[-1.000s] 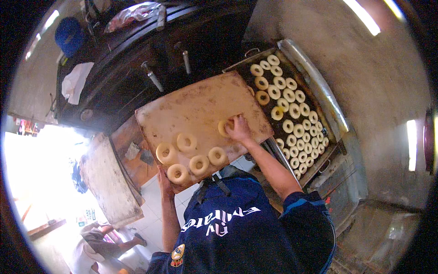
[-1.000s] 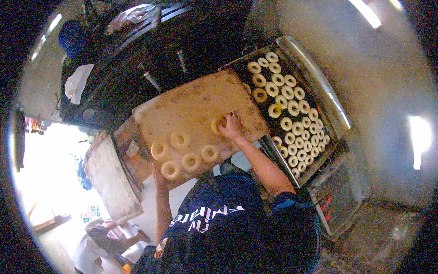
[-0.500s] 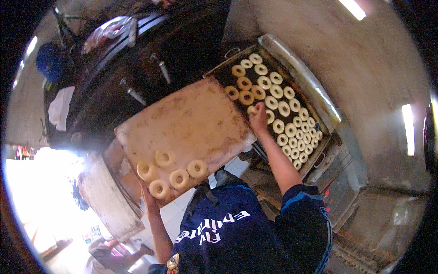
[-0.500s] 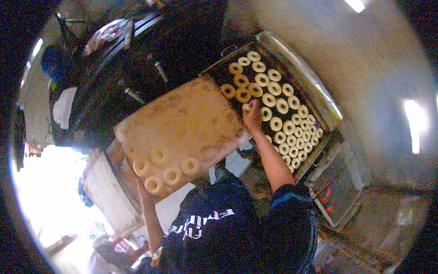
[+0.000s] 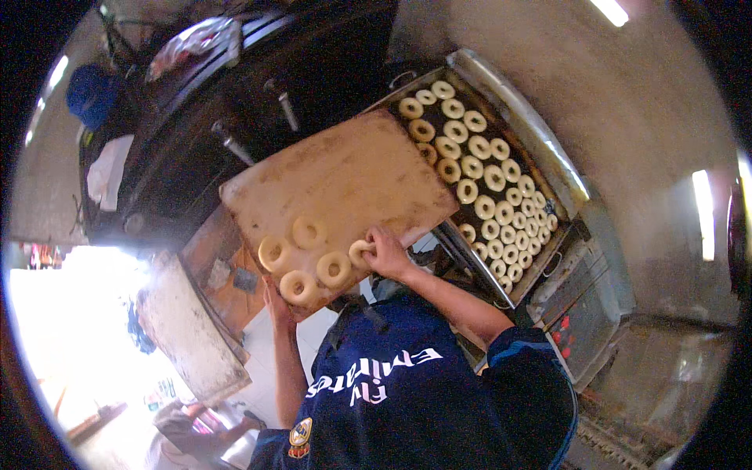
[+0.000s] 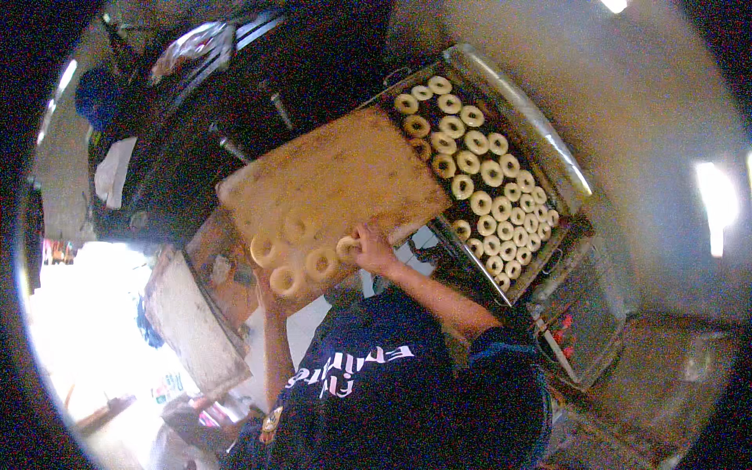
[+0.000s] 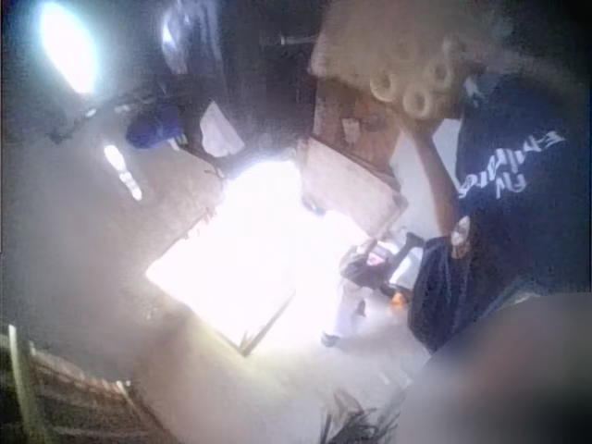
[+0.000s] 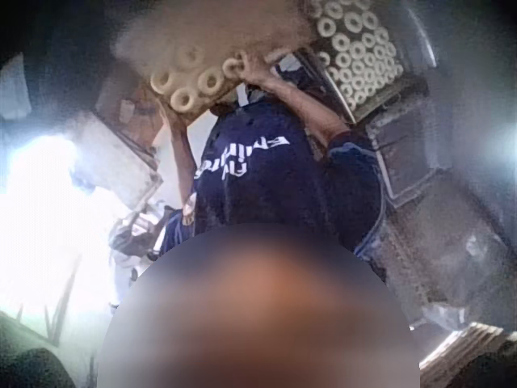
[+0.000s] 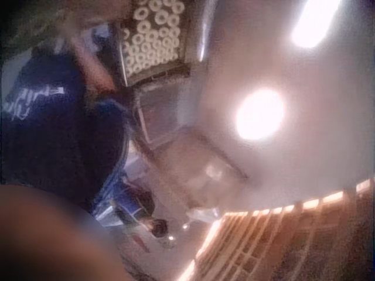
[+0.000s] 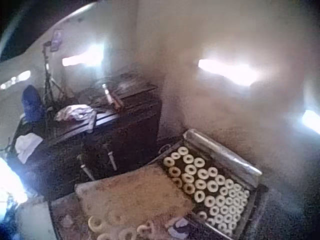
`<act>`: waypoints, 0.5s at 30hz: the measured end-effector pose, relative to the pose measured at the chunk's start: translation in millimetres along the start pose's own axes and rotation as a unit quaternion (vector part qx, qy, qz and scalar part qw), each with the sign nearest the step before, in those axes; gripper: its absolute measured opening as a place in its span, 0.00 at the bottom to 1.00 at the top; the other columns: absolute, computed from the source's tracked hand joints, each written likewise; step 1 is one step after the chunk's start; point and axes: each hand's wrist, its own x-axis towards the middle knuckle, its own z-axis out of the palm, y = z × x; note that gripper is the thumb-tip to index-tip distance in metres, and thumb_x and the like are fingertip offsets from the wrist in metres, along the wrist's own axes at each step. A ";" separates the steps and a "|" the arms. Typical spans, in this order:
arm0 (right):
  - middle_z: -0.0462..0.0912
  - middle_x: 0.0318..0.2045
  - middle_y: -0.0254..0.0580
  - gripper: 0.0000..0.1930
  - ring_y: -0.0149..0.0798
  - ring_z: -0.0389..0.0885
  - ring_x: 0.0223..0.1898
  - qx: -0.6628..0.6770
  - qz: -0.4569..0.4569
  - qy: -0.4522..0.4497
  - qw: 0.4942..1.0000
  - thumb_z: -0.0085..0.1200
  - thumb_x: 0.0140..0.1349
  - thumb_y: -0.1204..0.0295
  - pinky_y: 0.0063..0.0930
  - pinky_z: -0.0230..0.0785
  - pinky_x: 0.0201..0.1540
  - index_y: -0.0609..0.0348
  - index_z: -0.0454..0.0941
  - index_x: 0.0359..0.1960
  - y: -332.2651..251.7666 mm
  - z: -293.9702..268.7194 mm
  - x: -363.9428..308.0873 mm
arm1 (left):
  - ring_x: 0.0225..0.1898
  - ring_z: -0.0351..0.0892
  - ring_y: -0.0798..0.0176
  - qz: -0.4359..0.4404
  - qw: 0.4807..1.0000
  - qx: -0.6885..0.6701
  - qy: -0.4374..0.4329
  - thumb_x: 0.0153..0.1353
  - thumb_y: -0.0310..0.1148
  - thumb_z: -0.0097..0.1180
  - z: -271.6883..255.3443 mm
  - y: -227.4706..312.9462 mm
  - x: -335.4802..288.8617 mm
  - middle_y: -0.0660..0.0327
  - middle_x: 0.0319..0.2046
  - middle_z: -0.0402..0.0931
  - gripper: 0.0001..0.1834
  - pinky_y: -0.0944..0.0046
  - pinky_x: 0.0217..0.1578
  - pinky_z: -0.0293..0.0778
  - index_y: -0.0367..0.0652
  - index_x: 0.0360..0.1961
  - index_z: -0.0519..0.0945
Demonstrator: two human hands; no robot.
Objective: The person uses a long wooden skewer to thread small ring-shaped doughnuts from a metal tray onto the skewer, forming a spiral stack. The person then places the completed skewer into a metal rack. The person repeats this process with additional doughnuts from the tray.
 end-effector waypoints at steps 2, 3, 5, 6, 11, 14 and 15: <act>0.77 0.45 0.55 0.19 0.52 0.79 0.49 0.185 0.162 -0.085 0.966 0.64 0.61 0.69 0.41 0.72 0.54 0.59 0.70 0.49 -3.0 -17.0 -3.9 | 0.50 0.86 0.58 0.001 1.000 -0.003 -0.016 0.78 0.62 0.42 8.4 8.3 -5.8 0.55 0.53 0.83 0.36 0.54 0.48 0.86 0.37 0.63 0.75; 0.77 0.44 0.54 0.19 0.52 0.78 0.49 0.200 0.173 -0.008 0.964 0.64 0.61 0.70 0.41 0.72 0.54 0.59 0.69 0.48 -0.8 -25.6 -5.5 | 0.51 0.86 0.57 0.000 1.000 -0.005 -0.023 0.78 0.62 0.42 9.4 15.2 -7.6 0.54 0.54 0.82 0.36 0.53 0.50 0.86 0.37 0.64 0.74; 0.76 0.43 0.53 0.18 0.53 0.78 0.48 0.227 0.186 0.122 0.948 0.63 0.61 0.71 0.42 0.72 0.52 0.60 0.67 0.48 13.1 -41.1 -7.0 | 0.54 0.85 0.54 0.015 1.000 0.008 -0.006 0.78 0.62 0.42 10.0 22.6 -14.0 0.52 0.56 0.81 0.37 0.52 0.52 0.86 0.38 0.66 0.72; 0.76 0.42 0.53 0.19 0.54 0.78 0.46 0.183 0.139 0.214 0.949 0.63 0.60 0.73 0.44 0.72 0.51 0.60 0.67 0.48 29.9 -50.5 2.4 | 0.54 0.85 0.54 -0.004 1.000 -0.005 -0.003 0.78 0.62 0.42 3.4 30.4 -15.6 0.52 0.56 0.81 0.37 0.52 0.51 0.87 0.38 0.66 0.72; 0.80 0.48 0.59 0.21 0.66 0.79 0.53 -0.073 0.122 0.200 0.969 0.60 0.59 0.76 0.55 0.70 0.55 0.61 0.69 0.53 146.7 -105.7 47.6 | 0.46 0.88 0.56 -0.039 0.999 0.027 0.026 0.77 0.64 0.42 -35.1 40.8 -14.1 0.53 0.51 0.84 0.38 0.55 0.45 0.88 0.36 0.63 0.74; 0.77 0.57 0.66 0.31 0.62 0.77 0.59 -0.184 0.153 0.140 0.961 0.60 0.62 0.70 0.58 0.67 0.62 0.66 0.67 0.67 166.0 -112.8 63.4 | 0.43 0.88 0.60 -0.030 1.000 -0.002 -0.003 0.77 0.64 0.43 -51.5 33.2 -10.4 0.56 0.47 0.85 0.38 0.58 0.43 0.87 0.36 0.60 0.76; 0.78 0.57 0.60 0.29 0.61 0.77 0.59 -0.266 0.113 0.192 0.938 0.63 0.61 0.69 0.57 0.65 0.64 0.61 0.70 0.64 155.6 -103.8 70.3 | 0.44 0.88 0.61 0.002 0.998 0.060 0.014 0.77 0.64 0.43 -54.4 30.5 -9.9 0.56 0.47 0.85 0.37 0.58 0.43 0.87 0.37 0.59 0.77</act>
